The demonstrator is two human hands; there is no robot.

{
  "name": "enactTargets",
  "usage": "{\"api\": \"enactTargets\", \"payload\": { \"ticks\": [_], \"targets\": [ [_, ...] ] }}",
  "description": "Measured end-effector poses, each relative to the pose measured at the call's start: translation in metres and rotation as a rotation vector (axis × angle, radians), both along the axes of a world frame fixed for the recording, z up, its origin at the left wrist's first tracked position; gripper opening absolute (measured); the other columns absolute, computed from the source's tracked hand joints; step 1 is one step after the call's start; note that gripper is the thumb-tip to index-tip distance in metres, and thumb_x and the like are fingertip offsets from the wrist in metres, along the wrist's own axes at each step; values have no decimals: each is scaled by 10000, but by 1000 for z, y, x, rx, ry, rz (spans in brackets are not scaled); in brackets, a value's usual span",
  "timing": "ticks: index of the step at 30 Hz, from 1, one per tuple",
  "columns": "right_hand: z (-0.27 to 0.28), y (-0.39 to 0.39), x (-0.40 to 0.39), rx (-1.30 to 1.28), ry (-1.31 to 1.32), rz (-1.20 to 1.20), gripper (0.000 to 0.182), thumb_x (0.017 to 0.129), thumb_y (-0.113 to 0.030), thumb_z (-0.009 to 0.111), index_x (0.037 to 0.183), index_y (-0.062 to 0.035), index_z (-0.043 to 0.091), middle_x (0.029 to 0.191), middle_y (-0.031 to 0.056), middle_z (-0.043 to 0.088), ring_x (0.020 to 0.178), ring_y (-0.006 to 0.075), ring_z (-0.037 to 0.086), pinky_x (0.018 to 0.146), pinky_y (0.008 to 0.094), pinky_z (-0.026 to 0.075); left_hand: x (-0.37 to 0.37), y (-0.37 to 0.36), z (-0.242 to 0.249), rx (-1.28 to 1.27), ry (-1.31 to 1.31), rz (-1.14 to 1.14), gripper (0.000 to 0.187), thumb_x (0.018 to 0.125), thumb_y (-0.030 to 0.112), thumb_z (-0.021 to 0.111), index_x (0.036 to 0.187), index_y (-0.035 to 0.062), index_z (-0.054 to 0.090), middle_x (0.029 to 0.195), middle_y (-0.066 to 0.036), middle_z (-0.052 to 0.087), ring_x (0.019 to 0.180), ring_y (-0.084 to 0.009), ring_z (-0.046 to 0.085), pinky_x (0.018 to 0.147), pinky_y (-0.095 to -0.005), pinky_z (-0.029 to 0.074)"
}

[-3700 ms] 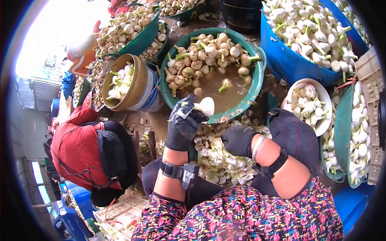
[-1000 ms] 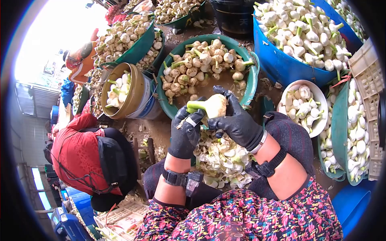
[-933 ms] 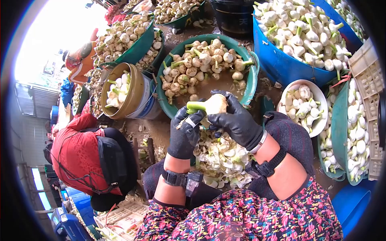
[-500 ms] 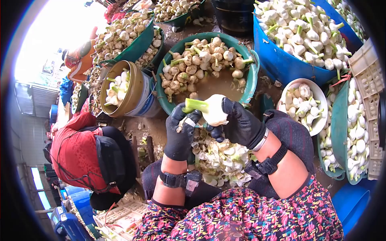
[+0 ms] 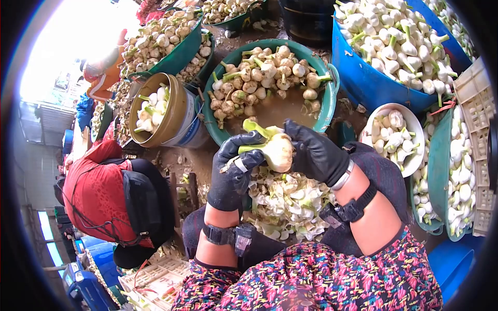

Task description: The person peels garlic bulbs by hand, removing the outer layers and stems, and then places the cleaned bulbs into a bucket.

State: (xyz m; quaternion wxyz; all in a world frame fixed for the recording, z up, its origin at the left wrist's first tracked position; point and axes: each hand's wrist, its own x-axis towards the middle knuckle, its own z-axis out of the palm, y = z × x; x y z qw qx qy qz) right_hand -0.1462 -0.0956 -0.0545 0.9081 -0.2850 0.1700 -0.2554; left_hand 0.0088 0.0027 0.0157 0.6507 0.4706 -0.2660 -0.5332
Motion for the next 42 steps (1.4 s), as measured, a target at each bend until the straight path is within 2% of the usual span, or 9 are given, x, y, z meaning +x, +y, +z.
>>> {"api": "enactTargets", "payload": {
  "ticks": [6, 8, 11, 14, 19, 22, 24, 33, 42],
  "targets": [
    [27, -6, -8, -1610, 482, -327, 204, 830, -68, 555, 1027, -27, 593, 947, 140, 626, 850, 255, 610, 751, 297, 476, 5, 4, 9, 162, -233, -138, 275, 698, 5, 634, 970, -22, 605, 953, -116, 631, 794, -168, 614, 724, -274, 505],
    [45, 7, 5, -414, 203, -262, 115, 867, -88, 529, 902, -9, 604, 757, 118, 601, 674, 199, 584, 658, 259, 451, 11, 2, -4, 50, 33, 69, 251, 719, 15, 617, 964, -35, 598, 913, -127, 633, 730, -179, 620, 663, -283, 518],
    [53, 14, -13, -1426, 257, -154, 150, 847, -164, 544, 846, -20, 583, 734, 152, 572, 694, 310, 565, 644, 381, 439, 43, 4, -22, -75, -62, 85, 243, 797, 90, 581, 996, -50, 570, 934, -146, 623, 766, -232, 635, 611, -330, 544],
    [21, 41, -7, -1474, 711, 824, 312, 788, -314, 549, 958, -57, 600, 913, 181, 614, 878, 341, 585, 781, 423, 449, 44, 3, -13, -10, -57, 176, 264, 844, 159, 551, 1020, -38, 568, 957, -143, 619, 785, -240, 637, 627, -334, 551],
    [31, 21, -4, -1377, 958, 608, 307, 744, -340, 594, 802, -44, 649, 927, 144, 635, 810, 322, 609, 744, 398, 472, 28, 6, -10, -6, -72, 137, 246, 804, 74, 580, 1031, -21, 571, 974, -118, 618, 826, -192, 621, 672, -297, 533],
    [40, 18, -5, -812, 643, -133, 233, 659, -107, 714, 859, -43, 613, 774, 80, 606, 689, 230, 588, 666, 321, 474, 22, 3, -13, 58, -46, 125, 259, 750, -22, 611, 1007, -20, 582, 965, -100, 620, 816, -145, 606, 722, -266, 508],
    [43, 15, 3, -1102, 478, -472, 363, 651, -88, 721, 992, -48, 603, 842, 64, 596, 764, 215, 580, 700, 309, 469, 19, 3, -14, 94, -191, 80, 257, 737, -43, 619, 990, -9, 593, 965, -87, 623, 829, -132, 598, 744, -261, 498],
    [32, 15, -2, -1281, 620, -316, 242, 653, -103, 683, 879, -46, 619, 733, 95, 541, 692, 253, 546, 617, 353, 425, 9, -3, -12, 90, -500, 3, 248, 720, -38, 644, 964, -9, 603, 928, -70, 626, 804, -112, 587, 716, -239, 483],
    [19, 6, -15, -1369, 1158, 109, 125, 730, -114, 505, 808, -50, 579, 799, 189, 588, 783, 355, 577, 674, 441, 450, 46, -1, -36, 94, 296, 238, 311, 844, 232, 557, 1099, 55, 539, 949, -91, 609, 729, -214, 616, 573, -318, 526]
  ]
}}
